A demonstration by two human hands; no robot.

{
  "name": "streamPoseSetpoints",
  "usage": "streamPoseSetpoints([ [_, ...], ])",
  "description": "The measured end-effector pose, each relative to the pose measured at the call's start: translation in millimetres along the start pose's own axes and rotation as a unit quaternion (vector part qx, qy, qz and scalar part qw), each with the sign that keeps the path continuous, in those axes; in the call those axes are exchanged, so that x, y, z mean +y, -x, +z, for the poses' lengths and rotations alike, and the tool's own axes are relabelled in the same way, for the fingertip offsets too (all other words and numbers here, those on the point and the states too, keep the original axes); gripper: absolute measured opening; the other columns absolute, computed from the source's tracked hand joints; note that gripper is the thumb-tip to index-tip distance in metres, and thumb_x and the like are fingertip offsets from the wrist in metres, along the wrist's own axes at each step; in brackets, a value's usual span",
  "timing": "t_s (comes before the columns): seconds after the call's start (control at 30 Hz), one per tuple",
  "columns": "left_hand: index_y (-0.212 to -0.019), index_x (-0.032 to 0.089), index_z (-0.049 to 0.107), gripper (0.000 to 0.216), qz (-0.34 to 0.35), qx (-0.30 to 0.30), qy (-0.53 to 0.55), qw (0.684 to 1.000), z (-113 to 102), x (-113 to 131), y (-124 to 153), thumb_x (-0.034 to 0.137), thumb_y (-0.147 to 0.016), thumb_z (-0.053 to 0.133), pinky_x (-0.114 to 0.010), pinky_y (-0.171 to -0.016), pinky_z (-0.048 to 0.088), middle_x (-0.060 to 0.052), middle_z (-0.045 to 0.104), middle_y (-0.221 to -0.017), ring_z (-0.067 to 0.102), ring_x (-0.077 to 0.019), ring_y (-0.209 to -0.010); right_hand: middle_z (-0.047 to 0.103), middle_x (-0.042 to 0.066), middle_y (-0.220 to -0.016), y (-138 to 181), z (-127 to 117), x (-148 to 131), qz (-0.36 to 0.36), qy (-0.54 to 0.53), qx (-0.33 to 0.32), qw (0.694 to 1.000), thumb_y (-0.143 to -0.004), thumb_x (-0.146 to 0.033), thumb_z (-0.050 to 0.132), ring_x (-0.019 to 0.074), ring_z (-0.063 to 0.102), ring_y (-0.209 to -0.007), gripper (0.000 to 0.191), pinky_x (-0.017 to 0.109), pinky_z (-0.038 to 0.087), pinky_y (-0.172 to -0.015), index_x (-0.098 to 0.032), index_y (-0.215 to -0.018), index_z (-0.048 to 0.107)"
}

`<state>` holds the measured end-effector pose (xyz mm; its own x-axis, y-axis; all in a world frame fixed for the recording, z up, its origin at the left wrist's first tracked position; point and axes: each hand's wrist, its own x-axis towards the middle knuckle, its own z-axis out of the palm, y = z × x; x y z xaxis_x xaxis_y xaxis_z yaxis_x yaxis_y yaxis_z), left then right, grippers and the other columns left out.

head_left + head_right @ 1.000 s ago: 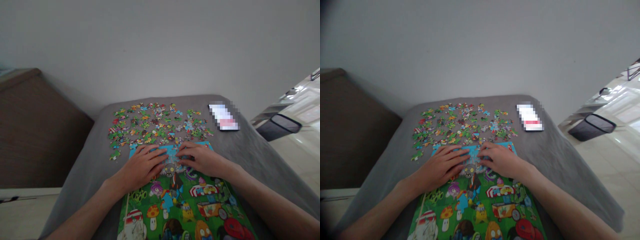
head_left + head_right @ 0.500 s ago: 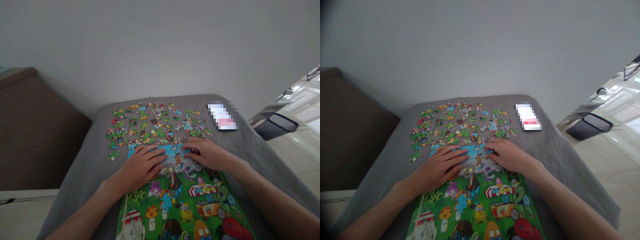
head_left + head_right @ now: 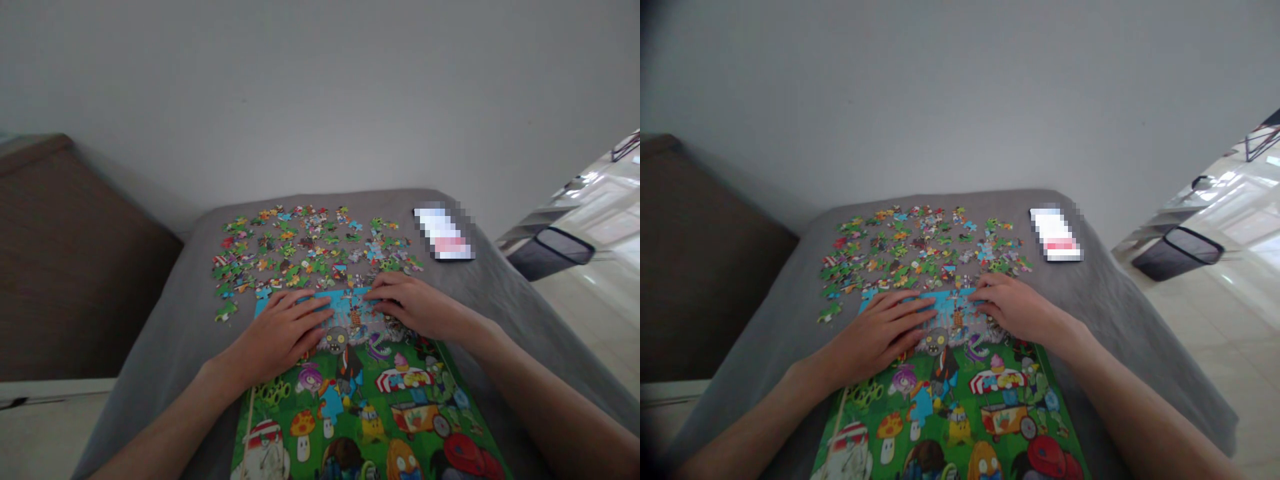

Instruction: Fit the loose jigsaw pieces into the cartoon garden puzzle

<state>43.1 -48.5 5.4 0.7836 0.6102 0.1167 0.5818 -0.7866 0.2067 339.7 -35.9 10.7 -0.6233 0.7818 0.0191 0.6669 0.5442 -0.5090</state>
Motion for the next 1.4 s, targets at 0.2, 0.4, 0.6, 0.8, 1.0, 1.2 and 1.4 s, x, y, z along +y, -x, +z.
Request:
streamPoseSetpoints([
  [0.2, -0.133, 0.029, 0.059, 0.034, -0.002, -0.001, -0.001, 1.000, -1, 1, 0, 0.037, -0.103, 0.045, -0.044, -0.109, 0.033, 0.001, 0.058, -0.142, 0.046, -0.0236, -0.132, 0.065, 0.006, -0.104, 1, -1, 5, 0.007, -0.013, 0.008, 1.000, -0.096, -0.016, 0.053, 0.0205, 0.060, -0.101, 0.027, 0.038, 0.048, -0.092, -0.024, -0.116, 0.070],
  [0.4, -0.133, 0.030, 0.059, 0.034, -0.004, 0.002, 0.003, 1.000, -1, 1, 0, 0.036, -0.103, 0.046, -0.044, -0.109, 0.034, 0.002, 0.059, -0.141, 0.046, -0.0231, -0.132, 0.065, 0.007, -0.105, 1, 0, -1, 0.004, -0.007, 0.009, 1.000, -0.094, -0.017, 0.058, 0.0211, 0.059, -0.103, 0.023, 0.038, 0.047, -0.093, -0.022, -0.113, 0.070],
  [0.6, -0.132, 0.029, 0.060, 0.034, -0.002, 0.005, 0.006, 1.000, 0, 1, 0, 0.037, -0.103, 0.045, -0.045, -0.108, 0.034, 0.001, 0.060, -0.140, 0.047, -0.0237, -0.131, 0.064, 0.005, -0.089, 0, -2, -15, 0.016, 0.023, -0.005, 1.000, -0.086, -0.033, 0.073, 0.0229, 0.058, -0.092, 0.015, 0.037, 0.048, -0.083, -0.019, -0.088, 0.070],
  [0.8, -0.133, 0.029, 0.060, 0.034, -0.002, 0.003, 0.005, 1.000, 0, 0, 0, 0.037, -0.102, 0.047, -0.046, -0.108, 0.035, 0.001, 0.059, -0.141, 0.047, -0.0242, -0.131, 0.060, 0.008, -0.121, 3, -3, -14, -0.047, 0.007, 0.002, 0.999, -0.092, -0.033, 0.066, 0.0249, 0.051, -0.115, 0.036, 0.043, 0.041, -0.101, -0.029, -0.127, 0.064],
  [1.0, -0.132, 0.028, 0.060, 0.034, 0.001, 0.009, 0.012, 1.000, 0, 0, 0, 0.037, -0.103, 0.045, -0.046, -0.109, 0.035, 0.000, 0.061, -0.139, 0.048, -0.0238, -0.131, 0.061, 0.008, -0.118, 2, 1, -11, -0.054, 0.028, 0.012, 0.998, -0.089, -0.035, 0.068, 0.0270, 0.049, -0.116, 0.020, 0.048, 0.039, -0.104, -0.025, -0.107, 0.072],
  [1.2, -0.135, 0.028, 0.057, 0.035, 0.002, 0.008, 0.006, 1.000, 0, 0, 0, 0.037, -0.103, 0.046, -0.045, -0.109, 0.036, -0.002, 0.059, -0.140, 0.048, -0.0241, -0.131, 0.063, 0.008, -0.112, 1, 0, -12, -0.047, 0.048, 0.025, 0.997, -0.085, -0.040, 0.073, 0.0270, 0.051, -0.112, 0.021, 0.045, 0.042, -0.100, -0.021, -0.096, 0.069],
  [1.4, -0.135, 0.028, 0.056, 0.036, -0.002, 0.014, 0.019, 1.000, -2, -2, 1, 0.039, -0.103, 0.045, -0.044, -0.109, 0.037, -0.003, 0.058, -0.140, 0.047, -0.0234, -0.133, 0.064, 0.009, -0.110, 1, -5, -11, -0.039, 0.055, 0.027, 0.997, -0.087, -0.041, 0.071, 0.0270, 0.051, -0.111, 0.021, 0.045, 0.042, -0.097, -0.021, -0.094, 0.069],
])
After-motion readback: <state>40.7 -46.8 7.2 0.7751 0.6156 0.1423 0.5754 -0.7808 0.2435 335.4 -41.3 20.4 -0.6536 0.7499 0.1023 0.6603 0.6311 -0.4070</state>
